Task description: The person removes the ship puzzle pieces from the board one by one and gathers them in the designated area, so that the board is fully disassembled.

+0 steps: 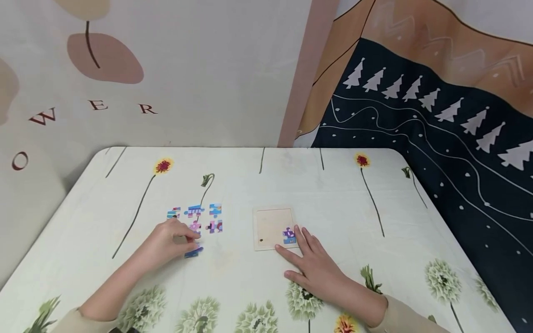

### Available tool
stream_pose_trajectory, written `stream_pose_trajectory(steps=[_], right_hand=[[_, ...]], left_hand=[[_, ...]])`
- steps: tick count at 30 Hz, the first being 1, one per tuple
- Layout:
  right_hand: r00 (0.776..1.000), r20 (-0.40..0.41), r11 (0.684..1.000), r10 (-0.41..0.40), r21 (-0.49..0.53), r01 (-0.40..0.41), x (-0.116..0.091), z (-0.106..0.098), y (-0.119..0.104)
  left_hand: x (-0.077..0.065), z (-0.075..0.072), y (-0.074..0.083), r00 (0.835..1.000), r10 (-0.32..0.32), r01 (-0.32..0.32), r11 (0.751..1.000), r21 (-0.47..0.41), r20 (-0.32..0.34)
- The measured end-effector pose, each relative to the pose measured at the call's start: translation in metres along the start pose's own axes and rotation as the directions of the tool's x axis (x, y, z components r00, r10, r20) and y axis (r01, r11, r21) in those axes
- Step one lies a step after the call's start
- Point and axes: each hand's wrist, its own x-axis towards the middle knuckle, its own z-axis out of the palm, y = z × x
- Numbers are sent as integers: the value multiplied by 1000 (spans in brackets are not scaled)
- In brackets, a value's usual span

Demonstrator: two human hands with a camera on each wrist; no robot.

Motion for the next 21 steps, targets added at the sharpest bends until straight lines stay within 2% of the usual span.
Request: stream_pose_trajectory(steps=[5, 11, 21], right_hand=[[1000, -15, 1000, 10, -10, -10, -5, 2, 1], [999, 6, 999, 33, 18, -33, -11, 2, 3], [999, 19, 999, 47, 11, -47, -16, 2, 5]], left_hand=[[8, 10, 8, 1000, 15, -16, 1000, -27, -15], [21, 20, 19, 1000, -2, 3, 998, -58, 9], [51, 45, 40, 999, 29, -22, 990, -140, 45]])
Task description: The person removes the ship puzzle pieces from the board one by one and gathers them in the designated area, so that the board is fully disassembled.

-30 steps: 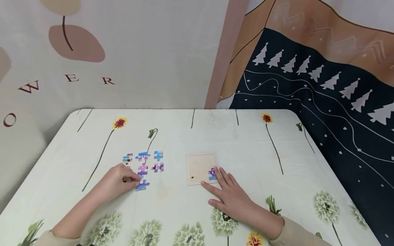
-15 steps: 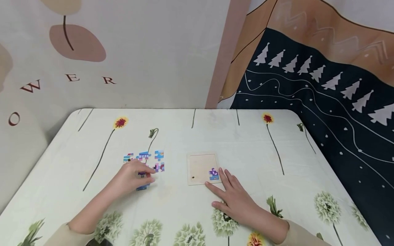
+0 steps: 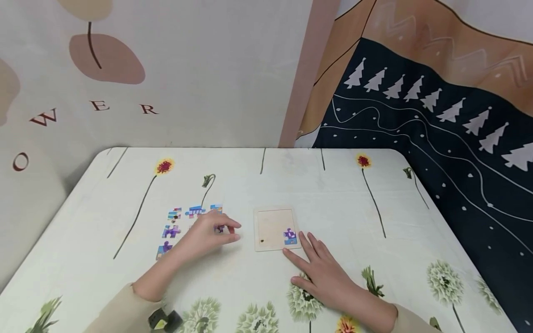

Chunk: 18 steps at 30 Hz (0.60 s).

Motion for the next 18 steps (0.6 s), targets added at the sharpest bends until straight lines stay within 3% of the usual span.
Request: stream_pose_trajectory(steps=[7, 18], right_hand=[[1000, -9, 1000, 4, -13, -4, -1, 2, 1], [1000, -12, 999, -16, -43, 15, 0, 1, 2]], left_hand=[[20, 18, 9, 999, 5, -3, 1000, -26, 52], [46, 48, 12, 993, 24, -10, 993, -121, 112]])
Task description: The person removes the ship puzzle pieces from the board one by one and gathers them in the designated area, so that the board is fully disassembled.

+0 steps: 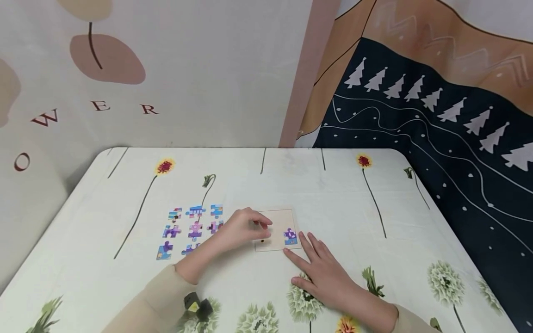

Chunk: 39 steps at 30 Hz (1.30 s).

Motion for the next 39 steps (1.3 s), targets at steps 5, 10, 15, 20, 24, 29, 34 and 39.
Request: stream_pose_trajectory(steps=[5, 10, 15, 20, 24, 29, 34, 39], right_hand=[[1000, -18, 1000, -19, 1, 19, 1, 0, 2], [998, -44, 999, -40, -11, 40, 1, 1, 3], [999, -33, 999, -36, -21, 35, 1, 0, 2], [998, -41, 998, -49, -27, 48, 1, 0, 2], [997, -51, 998, -57, -31, 56, 2, 0, 1], [996, -58, 997, -66, -35, 64, 2, 1, 1], [997, -48, 997, -62, -45, 59, 1, 0, 1], [997, -52, 997, -61, -46, 59, 1, 0, 1]], left_hand=[[12, 11, -1, 1000, 1, -1, 1000, -9, 23], [22, 23, 0, 999, 28, -29, 999, 33, 24], [30, 34, -1, 998, 61, -61, 995, 78, 13], [32, 43, -2, 999, 44, -45, 984, 171, 9], [31, 46, -1, 999, 51, -50, 977, 207, -1], [31, 47, 1, 999, 41, -38, 978, 204, -11], [32, 48, 2, 999, 42, -38, 980, 197, -18], [32, 48, 4, 999, 37, -32, 984, 178, -23]])
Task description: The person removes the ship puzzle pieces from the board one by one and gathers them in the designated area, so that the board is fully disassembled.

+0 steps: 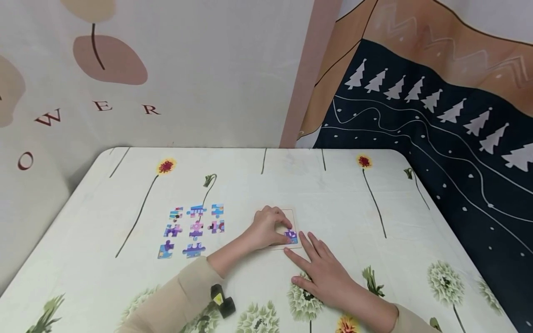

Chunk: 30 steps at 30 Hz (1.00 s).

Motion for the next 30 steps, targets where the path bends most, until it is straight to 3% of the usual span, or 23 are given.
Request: stream_pose_trajectory(steps=[5, 8, 18, 23, 30], right_hand=[[1000, 1, 1000, 6, 15, -6, 0, 0, 0], [1000, 8, 1000, 10, 22, -10, 0, 0, 0], [1000, 8, 999, 6, 39, -6, 0, -2, 0], [1000, -7, 999, -1, 41, 1, 0, -1, 1], [1000, -6, 1000, 12, 6, -12, 0, 1, 1]], left_hand=[[2, 0, -1, 1000, -14, 14, 999, -41, -13], [3, 1, -1, 999, -38, 38, 993, -109, 0], [1, -1, 1, 993, -117, 108, 932, -345, -7], [-1, -8, 2, 990, -144, 132, 909, -394, 0], [-6, -22, 9, 986, -164, 149, 911, -384, -7]])
